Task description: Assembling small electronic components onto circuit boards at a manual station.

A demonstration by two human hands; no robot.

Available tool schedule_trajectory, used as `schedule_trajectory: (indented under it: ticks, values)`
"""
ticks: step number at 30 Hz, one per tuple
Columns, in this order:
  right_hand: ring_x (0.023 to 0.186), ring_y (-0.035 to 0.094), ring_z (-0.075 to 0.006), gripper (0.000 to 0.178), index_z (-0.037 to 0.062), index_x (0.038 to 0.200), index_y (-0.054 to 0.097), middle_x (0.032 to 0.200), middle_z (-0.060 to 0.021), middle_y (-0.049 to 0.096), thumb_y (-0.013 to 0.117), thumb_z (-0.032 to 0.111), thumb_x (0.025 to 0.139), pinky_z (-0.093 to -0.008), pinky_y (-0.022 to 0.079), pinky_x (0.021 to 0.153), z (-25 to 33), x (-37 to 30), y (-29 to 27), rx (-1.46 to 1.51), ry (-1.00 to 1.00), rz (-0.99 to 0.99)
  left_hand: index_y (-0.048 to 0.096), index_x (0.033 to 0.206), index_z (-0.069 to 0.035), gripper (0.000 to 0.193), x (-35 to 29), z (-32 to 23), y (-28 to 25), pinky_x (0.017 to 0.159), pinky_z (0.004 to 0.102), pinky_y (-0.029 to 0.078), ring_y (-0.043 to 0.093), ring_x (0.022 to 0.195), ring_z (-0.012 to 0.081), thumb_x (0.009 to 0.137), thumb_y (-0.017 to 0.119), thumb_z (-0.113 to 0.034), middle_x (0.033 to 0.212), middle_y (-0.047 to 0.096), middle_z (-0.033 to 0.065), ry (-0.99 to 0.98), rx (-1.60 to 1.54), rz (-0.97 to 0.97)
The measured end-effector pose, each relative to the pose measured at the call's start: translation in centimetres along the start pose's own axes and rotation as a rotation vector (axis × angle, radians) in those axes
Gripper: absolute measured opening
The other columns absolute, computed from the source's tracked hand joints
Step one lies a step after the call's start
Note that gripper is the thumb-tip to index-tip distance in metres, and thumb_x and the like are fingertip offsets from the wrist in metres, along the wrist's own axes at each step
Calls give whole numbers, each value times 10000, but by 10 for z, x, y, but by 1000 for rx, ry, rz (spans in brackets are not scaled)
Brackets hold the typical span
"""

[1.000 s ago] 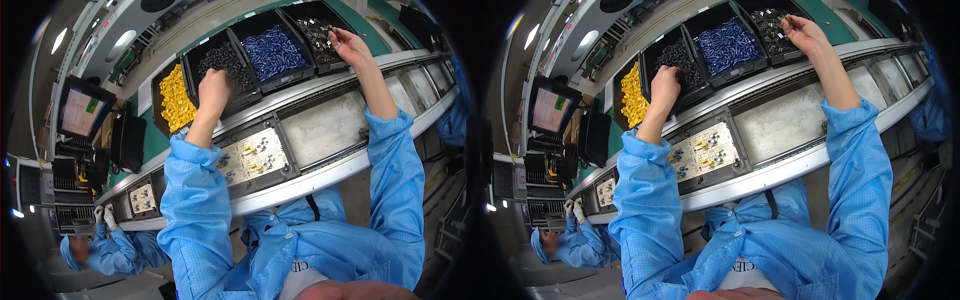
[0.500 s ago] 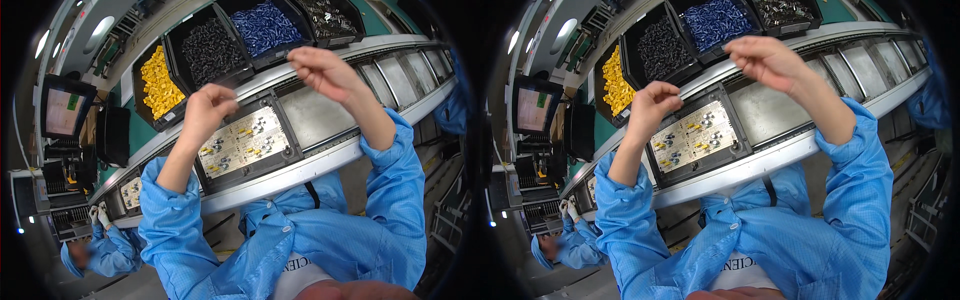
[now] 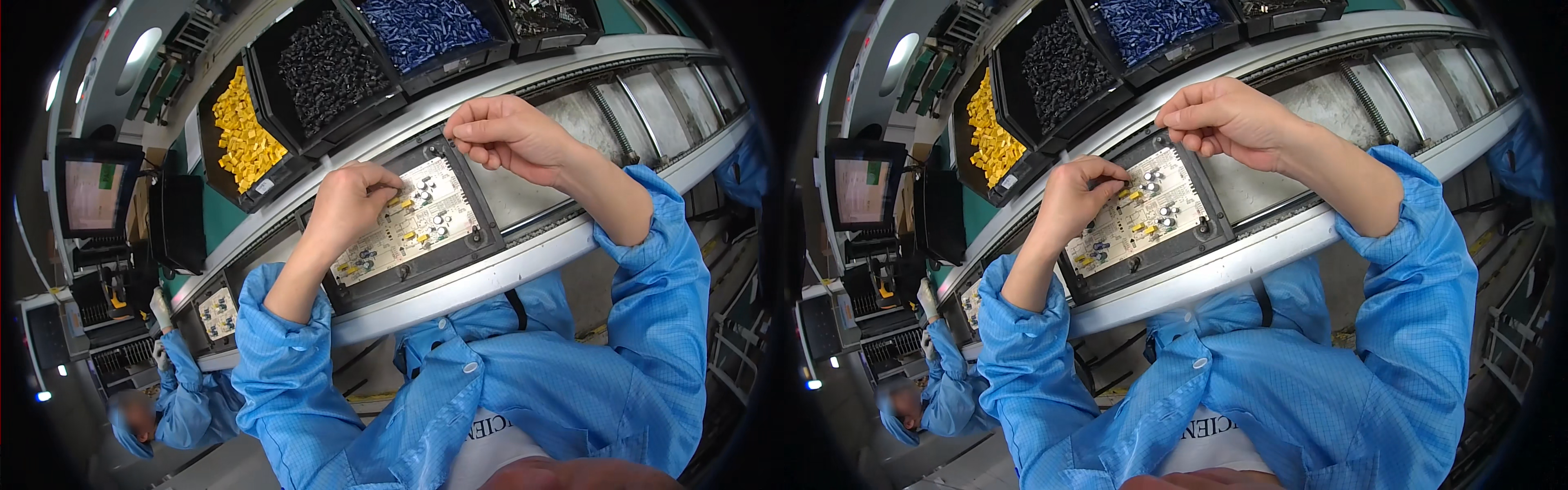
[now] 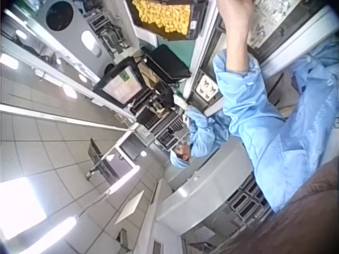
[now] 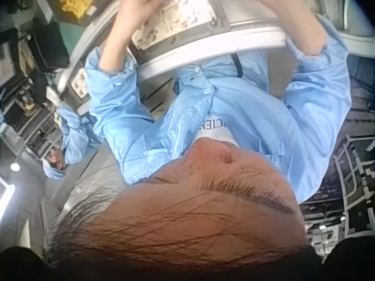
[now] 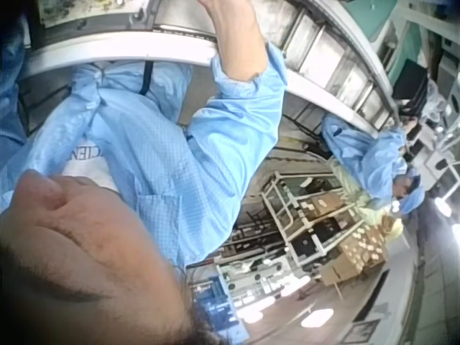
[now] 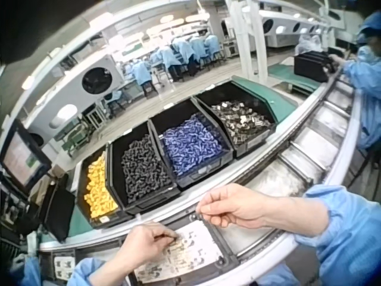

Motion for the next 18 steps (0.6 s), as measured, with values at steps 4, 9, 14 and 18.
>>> schedule_trajectory:
  ticks: [4, 9, 14, 18]
  values:
    - [603, 585, -31, 151, -25, 1002, 624, 780, -23, 638, 630, 94, 909, -133, 454, 480, 1, -1, 2, -20, 21, -24, 729, 903, -37, 140, 3, -2, 8, 704, 346, 524, 664, 768, 269, 767, 694, -32, 854, 689, 136, -27, -8, -34]
    - [581, 579, -26, 144, -16, 1000, 632, 766, -17, 637, 629, 97, 911, -137, 455, 480, 1, -2, 3, -46, 24, -22, 725, 908, -19, 137, 9, -3, 15, 713, 301, 511, 656, 775, 210, 771, 716, -20, 833, 684, 109, 50, 41, -72]
    - [593, 579, -22, 148, -11, 1006, 637, 773, -13, 638, 634, 102, 910, -136, 453, 492, 1, -2, 4, -88, 10, -16, 718, 878, -16, 127, 11, -3, 20, 710, 320, 512, 647, 781, 243, 752, 706, 0, 841, 685, 109, 196, 100, -118]
    - [633, 576, -20, 154, -12, 1014, 644, 797, -15, 639, 642, 95, 904, -139, 463, 526, 2, -3, 6, -155, 2, -20, 716, 862, -18, 127, 12, -3, 24, 703, 334, 513, 641, 780, 262, 738, 709, 6, 834, 684, 105, 230, 114, -135]
Point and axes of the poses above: each hand's wrist, its own x-axis towards the middle knuckle, its own y-axis out of the palm, z = x × y, the point moved 1 cm from there along x, towards the middle knuckle
